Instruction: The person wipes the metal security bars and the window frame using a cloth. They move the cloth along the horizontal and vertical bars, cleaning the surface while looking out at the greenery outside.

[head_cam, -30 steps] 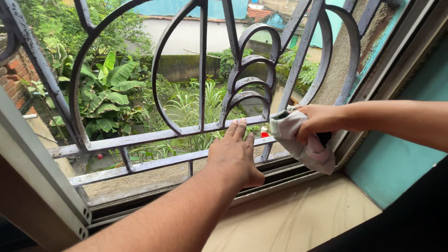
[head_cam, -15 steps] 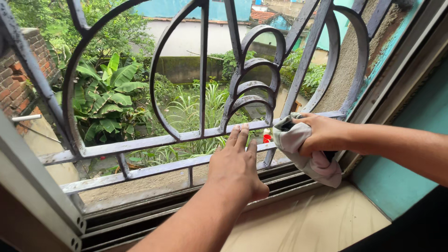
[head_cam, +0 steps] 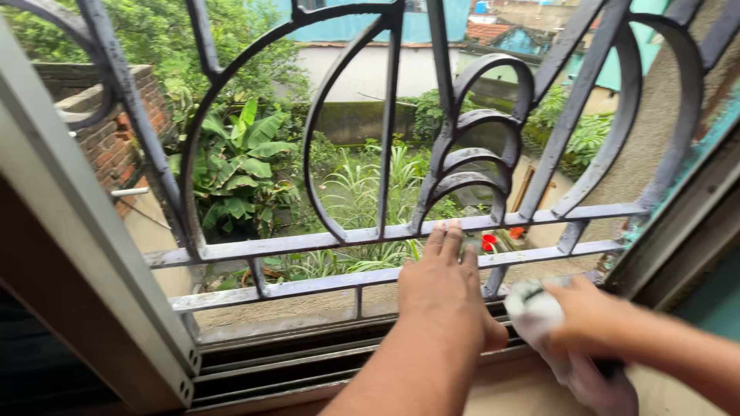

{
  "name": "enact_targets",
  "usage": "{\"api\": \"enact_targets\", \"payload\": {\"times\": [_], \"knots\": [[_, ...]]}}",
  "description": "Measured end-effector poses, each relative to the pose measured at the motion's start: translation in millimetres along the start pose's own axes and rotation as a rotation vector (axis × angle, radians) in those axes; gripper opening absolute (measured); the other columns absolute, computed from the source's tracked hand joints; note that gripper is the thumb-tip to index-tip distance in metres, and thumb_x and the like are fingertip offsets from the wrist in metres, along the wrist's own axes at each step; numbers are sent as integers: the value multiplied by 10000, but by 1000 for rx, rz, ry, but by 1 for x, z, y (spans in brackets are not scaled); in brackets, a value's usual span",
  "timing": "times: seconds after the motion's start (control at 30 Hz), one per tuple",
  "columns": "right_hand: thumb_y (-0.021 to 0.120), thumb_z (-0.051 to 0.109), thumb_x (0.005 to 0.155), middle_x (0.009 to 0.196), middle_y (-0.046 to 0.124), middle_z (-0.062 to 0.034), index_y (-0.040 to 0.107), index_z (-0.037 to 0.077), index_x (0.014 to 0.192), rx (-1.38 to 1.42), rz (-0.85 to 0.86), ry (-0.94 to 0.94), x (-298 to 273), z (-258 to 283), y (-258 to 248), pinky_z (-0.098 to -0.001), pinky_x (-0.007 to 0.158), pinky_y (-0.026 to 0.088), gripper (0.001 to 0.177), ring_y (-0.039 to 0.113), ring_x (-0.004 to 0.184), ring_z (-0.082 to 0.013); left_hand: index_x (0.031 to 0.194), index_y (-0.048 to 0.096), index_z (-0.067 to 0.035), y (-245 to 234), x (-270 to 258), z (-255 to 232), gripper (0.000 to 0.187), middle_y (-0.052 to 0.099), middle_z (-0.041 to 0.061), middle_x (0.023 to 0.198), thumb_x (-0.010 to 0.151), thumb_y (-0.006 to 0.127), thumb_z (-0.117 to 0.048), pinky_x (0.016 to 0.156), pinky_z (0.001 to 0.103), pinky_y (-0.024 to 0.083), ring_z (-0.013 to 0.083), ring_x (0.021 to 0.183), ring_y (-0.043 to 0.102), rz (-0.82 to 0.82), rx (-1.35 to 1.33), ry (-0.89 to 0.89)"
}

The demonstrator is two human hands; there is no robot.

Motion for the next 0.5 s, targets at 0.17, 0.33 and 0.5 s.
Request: {"api": "enact_targets", "payload": {"times": [0.17,0.33,0.5], "knots": [[844,193,534,1124,703,-183,731,159,1267,203,-15,-43,26,-39,23,-349,847,636,743,745,976,-299,1615,151,-104,3,3,2,1305,-37,101,1727,641,839,-633,1206,522,232,262,1586,-39,22,23,-8],[836,-19,621,883,698,-254,689,-43,1049,758,-33,-129,48,-73,49,-465,671,531,454,627,722,-282,1624,168,-82,-1,0,2,1247,25,122,1730,684,805,-598,1198,507,276,277,1593,7,30,27,-13],[821,15,641,846,744,-151,734,5,1059,987,-390,-132,69,-149,38,-395,731,580,427,738,757,-255,1621,121,-51,0,2,1,1274,7,144,1718,693,801,-599,1174,496,282,283,1576,-12,7,42,-2]]}}
Point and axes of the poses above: each hand's wrist, its own x-axis towards the middle knuckle, its own y-axis out of the palm, z = x × y, the point moved 4 cm from there along x, towards the middle knuckle
